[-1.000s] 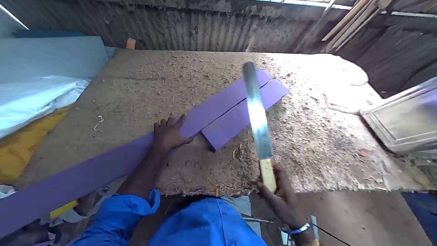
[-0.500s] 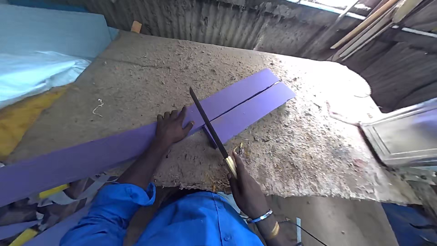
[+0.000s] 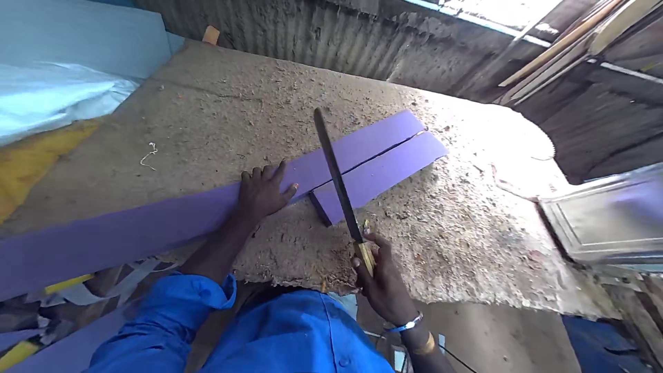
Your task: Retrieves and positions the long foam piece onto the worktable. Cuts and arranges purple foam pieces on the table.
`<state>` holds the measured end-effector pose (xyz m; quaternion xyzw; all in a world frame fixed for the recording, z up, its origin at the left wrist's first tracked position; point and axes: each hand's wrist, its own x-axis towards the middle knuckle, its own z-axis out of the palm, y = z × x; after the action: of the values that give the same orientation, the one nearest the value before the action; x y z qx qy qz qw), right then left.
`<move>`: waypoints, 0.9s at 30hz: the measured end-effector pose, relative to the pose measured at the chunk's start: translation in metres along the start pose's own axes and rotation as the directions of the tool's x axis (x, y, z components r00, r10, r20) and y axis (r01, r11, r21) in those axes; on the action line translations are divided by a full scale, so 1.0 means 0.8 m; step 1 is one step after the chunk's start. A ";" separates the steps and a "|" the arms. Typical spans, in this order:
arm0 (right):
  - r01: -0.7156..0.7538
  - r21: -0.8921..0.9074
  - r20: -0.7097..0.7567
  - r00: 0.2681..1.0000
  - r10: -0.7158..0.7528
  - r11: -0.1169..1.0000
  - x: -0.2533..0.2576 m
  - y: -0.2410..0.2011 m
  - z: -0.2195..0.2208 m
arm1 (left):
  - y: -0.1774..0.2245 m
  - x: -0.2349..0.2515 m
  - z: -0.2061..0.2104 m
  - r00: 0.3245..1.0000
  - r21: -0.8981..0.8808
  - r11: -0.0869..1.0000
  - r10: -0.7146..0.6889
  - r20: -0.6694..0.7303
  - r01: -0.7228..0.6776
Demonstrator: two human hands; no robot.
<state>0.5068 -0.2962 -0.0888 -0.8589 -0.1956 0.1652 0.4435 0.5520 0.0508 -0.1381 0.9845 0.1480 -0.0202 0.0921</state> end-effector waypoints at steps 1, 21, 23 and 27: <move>0.016 -0.111 0.022 1.000 -0.014 0.994 0.001 -0.001 0.000 | 0.001 0.000 -0.001 1.000 -0.002 1.000 -0.004 0.012 0.004; 0.068 -0.514 0.256 0.964 0.077 0.855 0.040 -0.034 0.006 | 0.004 0.000 -0.010 1.000 -0.023 1.000 -0.004 0.031 0.005; 0.069 -0.505 0.267 0.961 0.079 0.861 0.044 -0.036 0.008 | 0.003 0.000 -0.008 1.000 -0.015 1.000 -0.004 0.024 0.005; 0.069 -0.504 0.285 0.954 0.091 0.861 0.056 -0.046 0.012 | 0.003 0.001 -0.008 1.000 -0.013 1.000 -0.005 0.029 0.005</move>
<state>0.5347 -0.2481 -0.0686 -0.9113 -0.2920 0.2383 0.1657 0.5534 0.0502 -0.1315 0.9831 0.1492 -0.0337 0.1005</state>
